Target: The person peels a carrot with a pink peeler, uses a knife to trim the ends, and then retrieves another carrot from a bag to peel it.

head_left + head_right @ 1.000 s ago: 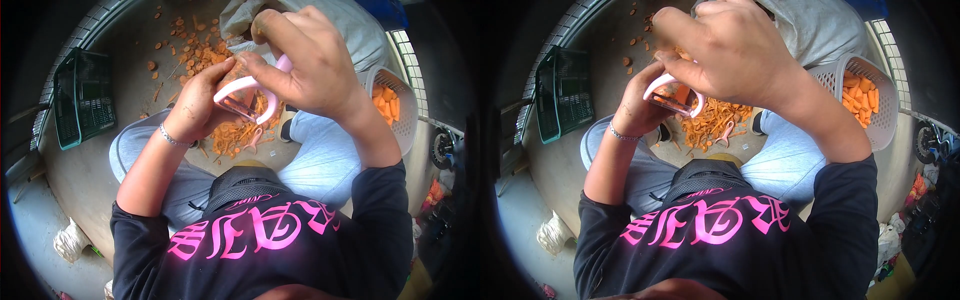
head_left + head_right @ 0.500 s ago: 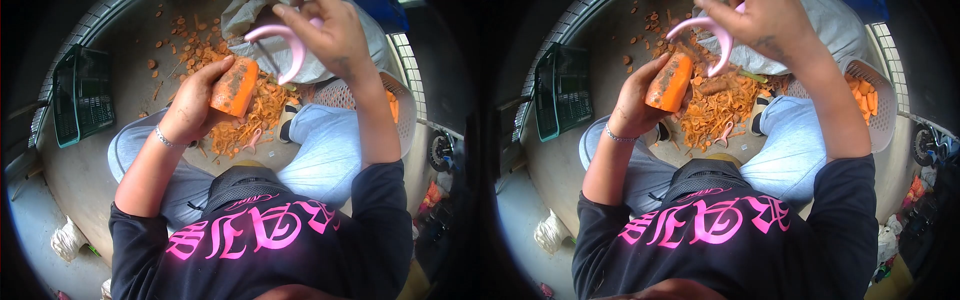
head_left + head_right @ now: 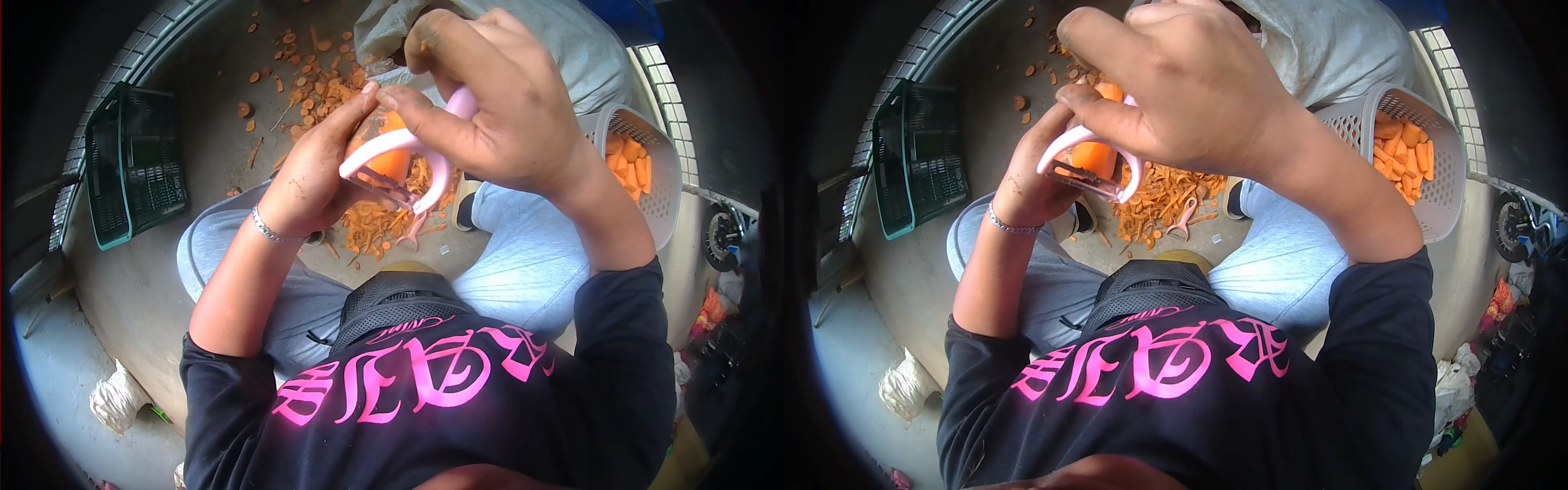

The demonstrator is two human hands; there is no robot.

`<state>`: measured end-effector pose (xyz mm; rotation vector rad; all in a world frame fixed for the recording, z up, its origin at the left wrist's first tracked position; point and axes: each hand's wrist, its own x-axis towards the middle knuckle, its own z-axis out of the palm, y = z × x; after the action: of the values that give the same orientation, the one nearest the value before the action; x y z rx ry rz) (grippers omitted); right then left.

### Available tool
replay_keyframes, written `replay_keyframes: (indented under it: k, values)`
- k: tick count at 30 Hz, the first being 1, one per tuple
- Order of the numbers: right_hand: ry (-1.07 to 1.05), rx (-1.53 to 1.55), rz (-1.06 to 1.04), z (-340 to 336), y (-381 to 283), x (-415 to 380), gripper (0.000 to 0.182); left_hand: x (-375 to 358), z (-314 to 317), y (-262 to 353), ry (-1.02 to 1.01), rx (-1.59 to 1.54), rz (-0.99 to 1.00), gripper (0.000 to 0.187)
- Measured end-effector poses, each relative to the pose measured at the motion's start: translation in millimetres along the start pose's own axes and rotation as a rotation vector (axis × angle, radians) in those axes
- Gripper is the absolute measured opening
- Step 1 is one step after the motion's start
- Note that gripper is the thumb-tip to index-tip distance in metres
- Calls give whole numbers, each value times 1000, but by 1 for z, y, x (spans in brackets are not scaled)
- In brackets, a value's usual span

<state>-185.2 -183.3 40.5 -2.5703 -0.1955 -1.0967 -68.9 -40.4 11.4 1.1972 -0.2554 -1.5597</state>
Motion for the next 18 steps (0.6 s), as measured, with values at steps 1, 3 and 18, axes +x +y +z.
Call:
replay_keyframes:
  k: [1,3,18]
  values:
    - [-20,-36,-14,0,0,0,22,0,1,0,34,-27,-12,53]
    - [-57,-107,-21,0,3,-2,21,3,-14,-3,-63,19,-58,46]
    - [32,161,422,-15,26,-5,15,5,-13,-3,-82,7,6,49]
